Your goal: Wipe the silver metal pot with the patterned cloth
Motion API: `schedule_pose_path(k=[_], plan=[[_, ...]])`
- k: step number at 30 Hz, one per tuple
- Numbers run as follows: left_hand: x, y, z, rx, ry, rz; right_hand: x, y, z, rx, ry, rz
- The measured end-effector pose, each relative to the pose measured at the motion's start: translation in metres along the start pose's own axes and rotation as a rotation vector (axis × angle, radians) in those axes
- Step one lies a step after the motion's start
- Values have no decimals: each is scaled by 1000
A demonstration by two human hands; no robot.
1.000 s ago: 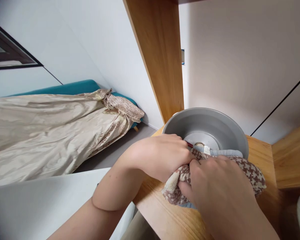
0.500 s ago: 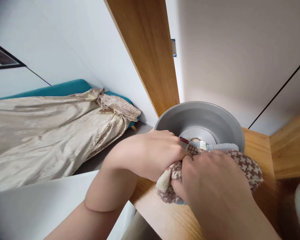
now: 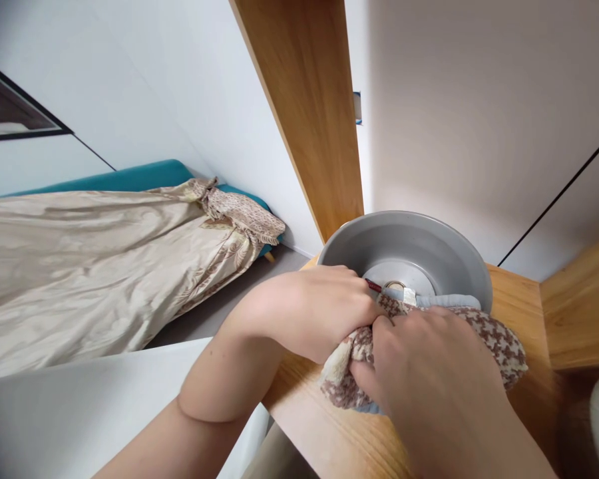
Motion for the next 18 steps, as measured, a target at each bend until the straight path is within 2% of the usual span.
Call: schedule_pose_path(k=[10,14,18], plan=[[1,1,-2,10,22,12,1,0,-3,0,128,-52],[1,1,-2,14,19,12,3,-1,-8,-39,237,-86],[1,1,-2,19,14,7,3,0,-8,-42,204,-74]])
Point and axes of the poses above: each hand's wrist, its own x-axis towards the middle knuckle, its own z-axis out of the back of the hand, y = z × x, the point moved 8 cm from there along x, towards the middle knuckle, and after that the axes turned 5 degrees about -z, right-handed, at the moved point
